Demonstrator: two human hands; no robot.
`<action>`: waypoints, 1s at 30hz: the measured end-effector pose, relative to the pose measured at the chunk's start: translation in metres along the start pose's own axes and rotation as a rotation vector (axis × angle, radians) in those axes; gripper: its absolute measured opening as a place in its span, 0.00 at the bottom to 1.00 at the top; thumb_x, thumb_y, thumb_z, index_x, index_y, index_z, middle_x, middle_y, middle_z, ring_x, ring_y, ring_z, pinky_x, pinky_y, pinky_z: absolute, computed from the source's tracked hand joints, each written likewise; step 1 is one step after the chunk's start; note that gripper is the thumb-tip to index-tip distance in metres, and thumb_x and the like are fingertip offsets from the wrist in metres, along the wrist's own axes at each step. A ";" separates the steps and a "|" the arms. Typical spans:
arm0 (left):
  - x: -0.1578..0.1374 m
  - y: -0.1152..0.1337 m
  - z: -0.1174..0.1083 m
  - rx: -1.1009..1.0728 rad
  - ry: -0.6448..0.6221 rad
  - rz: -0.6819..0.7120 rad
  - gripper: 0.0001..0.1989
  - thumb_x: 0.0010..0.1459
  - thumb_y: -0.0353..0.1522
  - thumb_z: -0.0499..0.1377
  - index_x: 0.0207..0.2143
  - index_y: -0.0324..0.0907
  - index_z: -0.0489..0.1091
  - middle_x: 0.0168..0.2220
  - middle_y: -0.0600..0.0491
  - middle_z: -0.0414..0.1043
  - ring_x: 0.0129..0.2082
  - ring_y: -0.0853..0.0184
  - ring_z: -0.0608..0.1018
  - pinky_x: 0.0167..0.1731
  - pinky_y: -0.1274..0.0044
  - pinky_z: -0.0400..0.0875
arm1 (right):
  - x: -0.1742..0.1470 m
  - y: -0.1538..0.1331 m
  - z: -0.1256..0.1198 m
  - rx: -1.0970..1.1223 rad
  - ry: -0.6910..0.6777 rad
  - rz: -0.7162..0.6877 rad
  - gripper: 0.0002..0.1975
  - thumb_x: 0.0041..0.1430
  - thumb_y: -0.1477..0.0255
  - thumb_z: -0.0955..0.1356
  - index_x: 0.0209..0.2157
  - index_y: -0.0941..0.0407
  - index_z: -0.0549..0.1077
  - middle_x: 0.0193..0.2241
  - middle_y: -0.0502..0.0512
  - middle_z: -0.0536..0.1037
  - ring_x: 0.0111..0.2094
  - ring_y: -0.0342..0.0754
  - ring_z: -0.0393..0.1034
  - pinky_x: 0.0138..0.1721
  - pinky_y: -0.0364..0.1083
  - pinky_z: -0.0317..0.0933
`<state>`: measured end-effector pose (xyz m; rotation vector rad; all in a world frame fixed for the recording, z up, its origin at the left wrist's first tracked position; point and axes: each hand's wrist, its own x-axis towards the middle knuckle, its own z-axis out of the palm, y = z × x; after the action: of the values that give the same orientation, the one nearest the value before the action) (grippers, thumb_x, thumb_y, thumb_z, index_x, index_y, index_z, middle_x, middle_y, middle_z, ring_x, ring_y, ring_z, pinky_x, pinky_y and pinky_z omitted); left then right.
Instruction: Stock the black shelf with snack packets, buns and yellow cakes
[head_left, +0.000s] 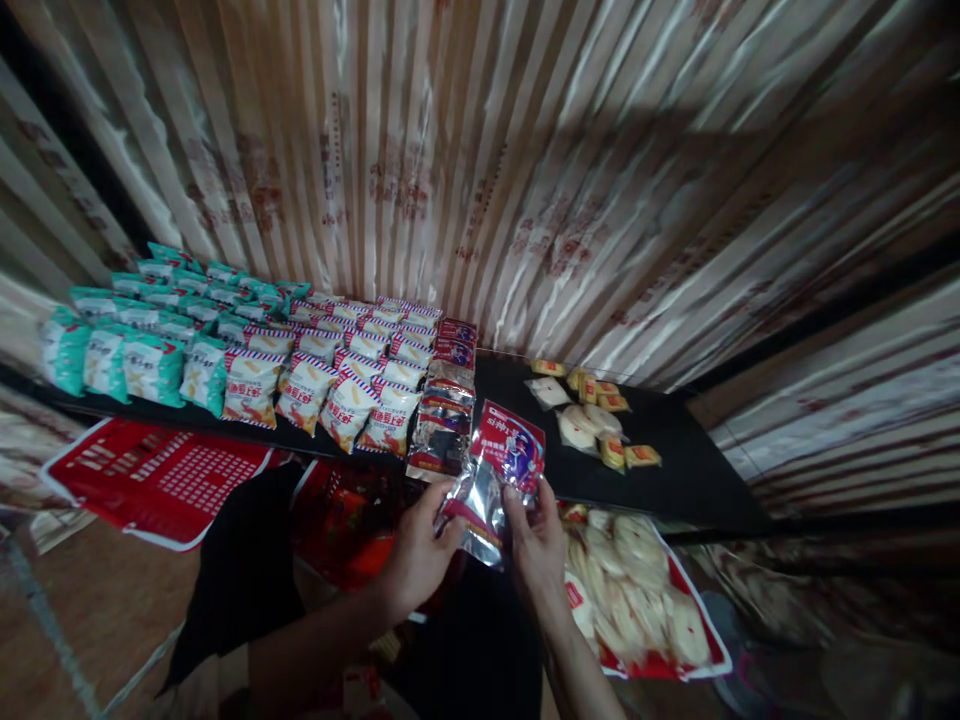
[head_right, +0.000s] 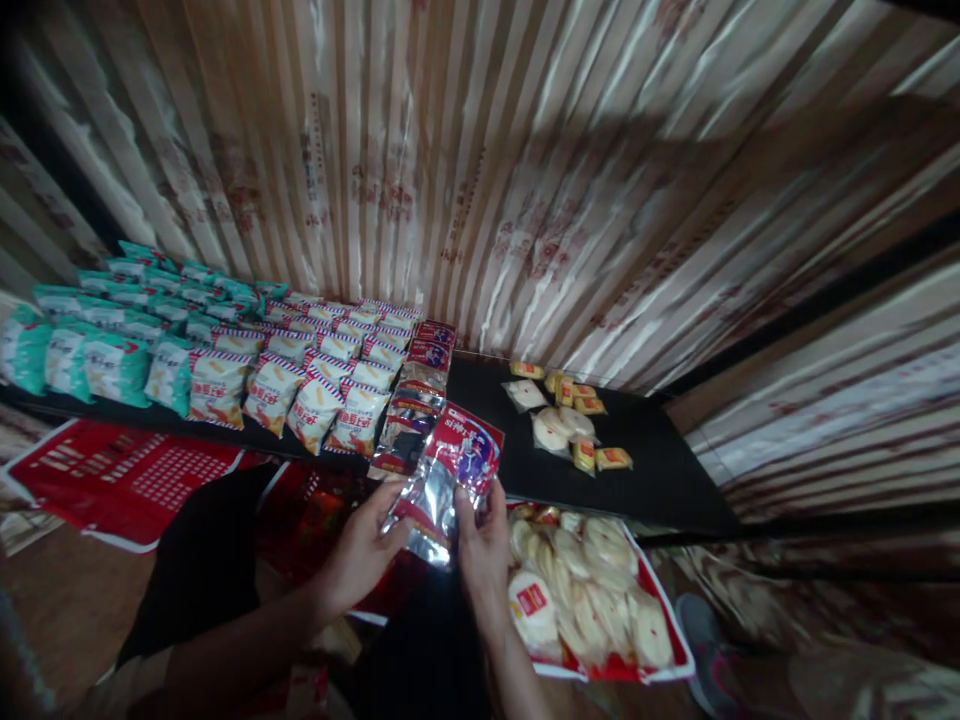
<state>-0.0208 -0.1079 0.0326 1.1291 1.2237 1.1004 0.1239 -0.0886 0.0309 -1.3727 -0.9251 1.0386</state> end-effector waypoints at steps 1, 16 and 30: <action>0.006 -0.001 -0.001 -0.004 0.043 0.013 0.18 0.51 0.28 0.56 0.47 0.43 0.67 0.40 0.51 0.74 0.39 0.66 0.75 0.41 0.77 0.70 | 0.010 -0.002 0.005 -0.025 -0.010 -0.026 0.30 0.50 0.59 0.69 0.53 0.54 0.62 0.45 0.58 0.75 0.42 0.52 0.72 0.40 0.49 0.68; 0.059 -0.019 -0.025 0.255 0.230 0.003 0.24 0.52 0.28 0.53 0.53 0.40 0.63 0.50 0.46 0.64 0.45 0.64 0.73 0.46 0.73 0.69 | 0.082 0.019 0.057 -0.501 -0.023 -0.328 0.31 0.54 0.62 0.64 0.58 0.56 0.59 0.53 0.62 0.68 0.51 0.54 0.64 0.53 0.54 0.58; 0.062 -0.013 -0.023 0.530 0.242 -0.064 0.24 0.53 0.29 0.52 0.54 0.38 0.63 0.53 0.43 0.62 0.54 0.59 0.66 0.55 0.71 0.59 | 0.089 0.038 0.059 -0.608 -0.043 -0.391 0.26 0.57 0.64 0.61 0.56 0.58 0.63 0.55 0.61 0.66 0.60 0.55 0.53 0.58 0.57 0.49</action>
<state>-0.0410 -0.0471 0.0115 1.3618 1.7994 0.9035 0.0931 0.0121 -0.0131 -1.5661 -1.5527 0.5011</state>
